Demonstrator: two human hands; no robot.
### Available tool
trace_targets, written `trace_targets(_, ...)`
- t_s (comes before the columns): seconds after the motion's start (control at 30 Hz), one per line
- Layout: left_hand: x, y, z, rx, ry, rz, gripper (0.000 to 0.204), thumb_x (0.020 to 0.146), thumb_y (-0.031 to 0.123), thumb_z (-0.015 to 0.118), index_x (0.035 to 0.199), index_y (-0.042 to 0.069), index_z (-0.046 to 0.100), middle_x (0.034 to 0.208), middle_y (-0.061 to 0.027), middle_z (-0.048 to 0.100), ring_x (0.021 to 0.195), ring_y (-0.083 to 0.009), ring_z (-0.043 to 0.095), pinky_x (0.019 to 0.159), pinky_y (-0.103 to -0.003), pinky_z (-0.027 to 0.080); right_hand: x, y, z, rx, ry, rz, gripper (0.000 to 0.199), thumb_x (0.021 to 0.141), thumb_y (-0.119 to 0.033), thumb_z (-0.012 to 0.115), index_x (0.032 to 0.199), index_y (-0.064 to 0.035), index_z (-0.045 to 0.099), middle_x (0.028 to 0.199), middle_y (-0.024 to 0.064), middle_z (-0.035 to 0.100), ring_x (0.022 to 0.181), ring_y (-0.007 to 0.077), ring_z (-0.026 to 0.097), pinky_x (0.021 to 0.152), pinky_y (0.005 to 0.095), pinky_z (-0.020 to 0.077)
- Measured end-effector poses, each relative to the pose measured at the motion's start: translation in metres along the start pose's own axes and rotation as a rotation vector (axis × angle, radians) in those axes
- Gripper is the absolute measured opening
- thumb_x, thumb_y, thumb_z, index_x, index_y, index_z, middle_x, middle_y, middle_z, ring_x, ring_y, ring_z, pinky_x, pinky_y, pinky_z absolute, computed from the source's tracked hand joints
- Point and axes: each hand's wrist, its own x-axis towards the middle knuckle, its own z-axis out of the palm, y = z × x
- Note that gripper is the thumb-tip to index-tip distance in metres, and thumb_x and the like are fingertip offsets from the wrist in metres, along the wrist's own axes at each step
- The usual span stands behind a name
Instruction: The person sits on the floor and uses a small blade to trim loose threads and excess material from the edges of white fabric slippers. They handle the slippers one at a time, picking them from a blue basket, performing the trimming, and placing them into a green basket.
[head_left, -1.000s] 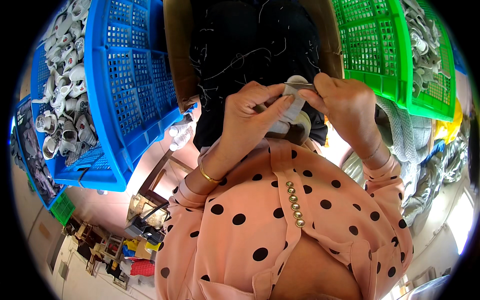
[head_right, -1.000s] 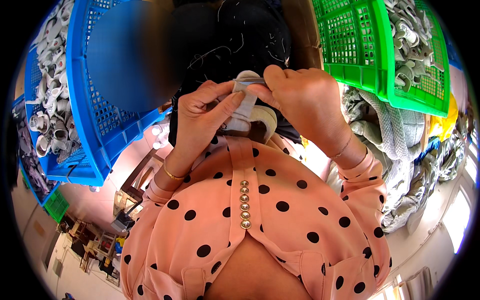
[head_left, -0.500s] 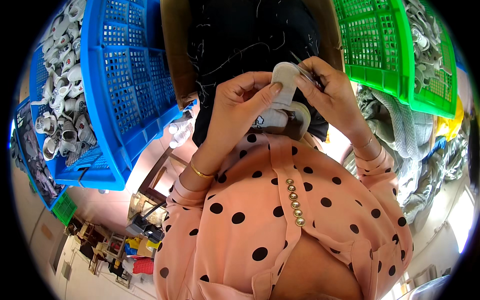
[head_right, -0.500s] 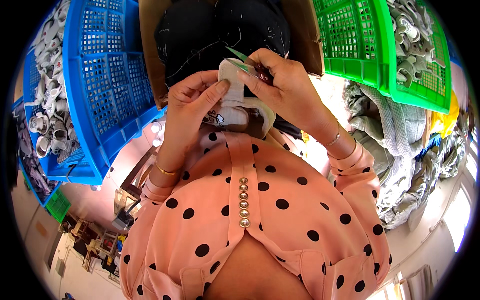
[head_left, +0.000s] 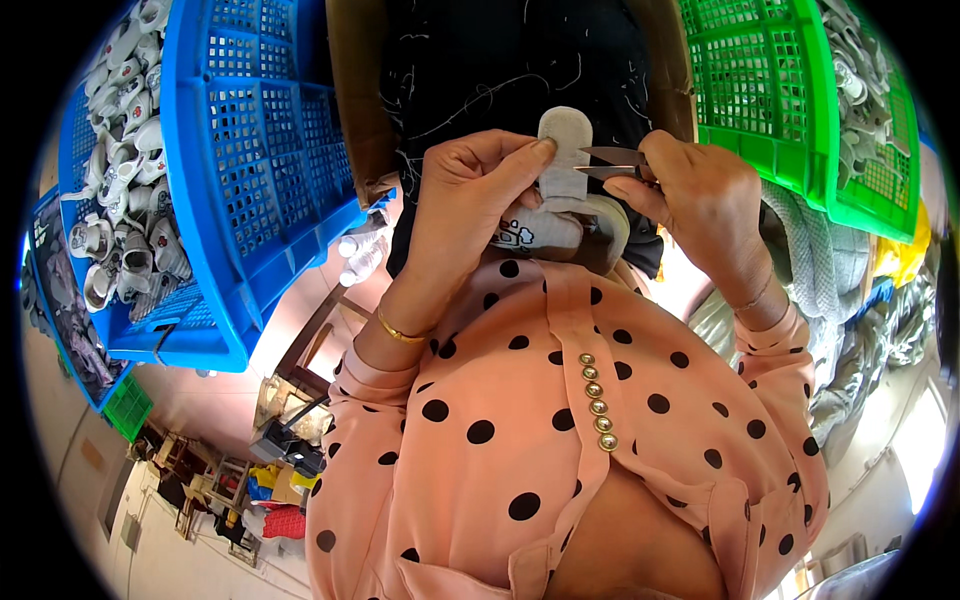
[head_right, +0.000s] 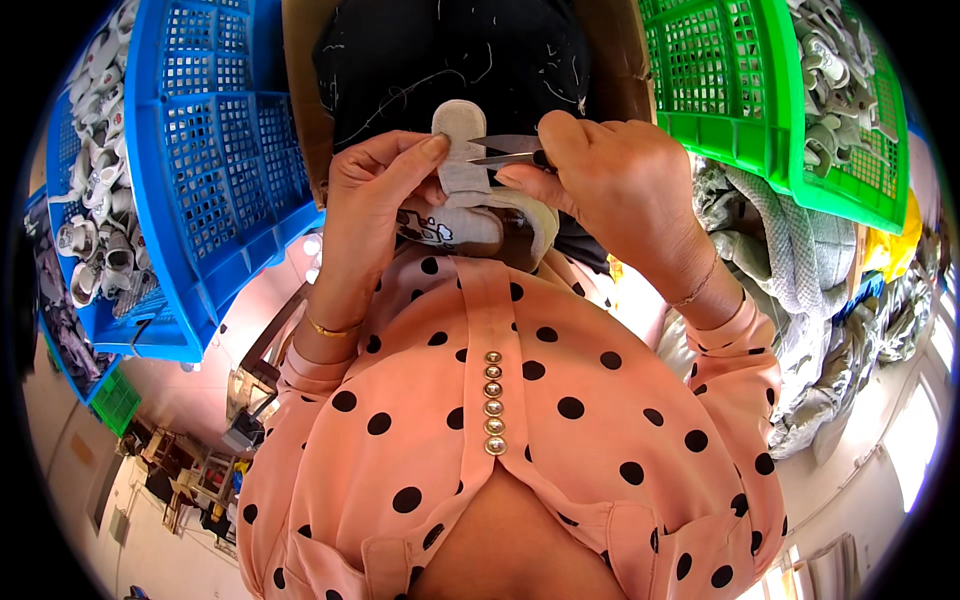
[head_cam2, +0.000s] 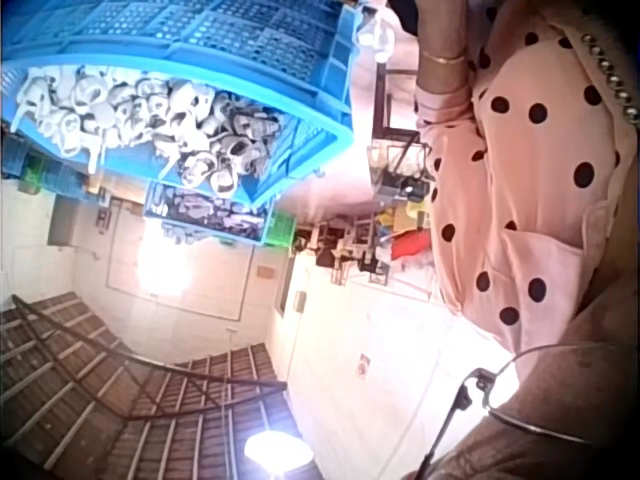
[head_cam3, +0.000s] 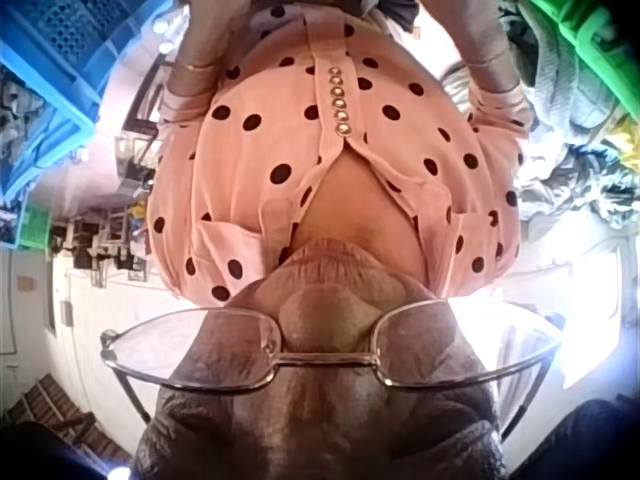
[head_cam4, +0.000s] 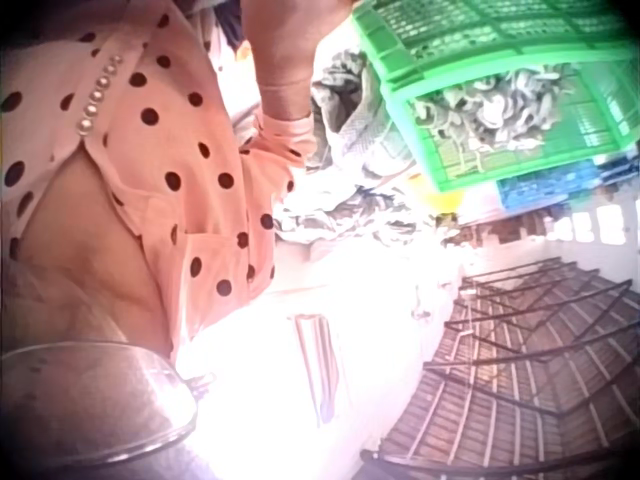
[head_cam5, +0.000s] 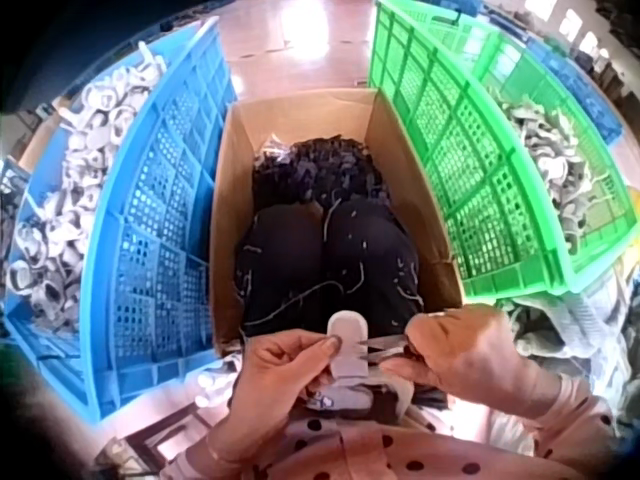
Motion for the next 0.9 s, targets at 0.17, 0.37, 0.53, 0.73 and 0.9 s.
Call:
trace_targets(0.17, -0.003, 0.001, 0.002, 0.005, 0.013, -0.007, 0.016, 0.088, 0.016, 0.071, 0.091, 0.001, 0.072, 0.063, -0.0014, 0.063, 0.051, -0.0008, 0.051, 0.044, -0.014, 0.031, 0.005, 0.000, -0.002, -0.056, -0.015, -0.039, 0.044, 0.079, -0.050, 0.068, 0.066, -0.0134, 0.046, 0.051, -0.0003, 0.043, 0.044, 0.0162, 0.049, 0.042, 0.0296, 0.0370)
trace_targets(0.37, -0.001, -0.001, 0.002, -0.020, 0.016, -0.056, 0.017, 0.087, 0.018, 0.072, 0.090, 0.001, 0.072, 0.061, -0.0013, 0.062, 0.047, -0.0002, 0.047, 0.042, -0.014, 0.030, 0.006, 0.002, -0.001, -0.047, -0.022, -0.077, 0.042, 0.077, -0.045, 0.071, 0.066, -0.0131, 0.046, 0.052, 0.0002, 0.043, 0.046, 0.0171, 0.048, 0.044, 0.0299, 0.0375)
trace_targets(0.53, 0.000, -0.006, 0.000, -0.051, 0.016, -0.051, 0.016, 0.086, 0.018, 0.073, 0.090, 0.002, 0.072, 0.061, -0.0014, 0.062, 0.047, -0.0003, 0.048, 0.042, -0.014, 0.029, 0.005, 0.000, 0.000, -0.015, -0.066, -0.052, 0.039, 0.075, -0.039, 0.074, 0.067, -0.0115, 0.047, 0.054, 0.0029, 0.044, 0.048, 0.0213, 0.048, 0.046, 0.0315, 0.0386)
trace_targets(0.73, -0.002, -0.008, 0.000, -0.022, 0.032, -0.065, 0.016, 0.087, 0.018, 0.072, 0.090, 0.002, 0.072, 0.062, -0.0019, 0.062, 0.050, -0.0023, 0.051, 0.043, -0.014, 0.032, 0.000, 0.007, 0.014, 0.081, -0.100, -0.052, 0.039, 0.082, -0.041, 0.070, 0.068, -0.0096, 0.050, 0.052, 0.0019, 0.047, 0.045, 0.0184, 0.050, 0.042, 0.0313, 0.0379)
trace_targets(0.9, -0.003, -0.006, -0.001, -0.023, 0.027, -0.040, 0.017, 0.089, 0.018, 0.070, 0.091, 0.001, 0.071, 0.065, -0.0017, 0.063, 0.055, -0.0027, 0.054, 0.047, -0.014, 0.037, 0.002, 0.005, 0.019, 0.611, -0.034, 0.305, 0.034, 0.079, -0.035, 0.075, 0.085, -0.0062, 0.057, 0.060, 0.0052, 0.056, 0.049, 0.0186, 0.055, 0.046, 0.0273, 0.0438)
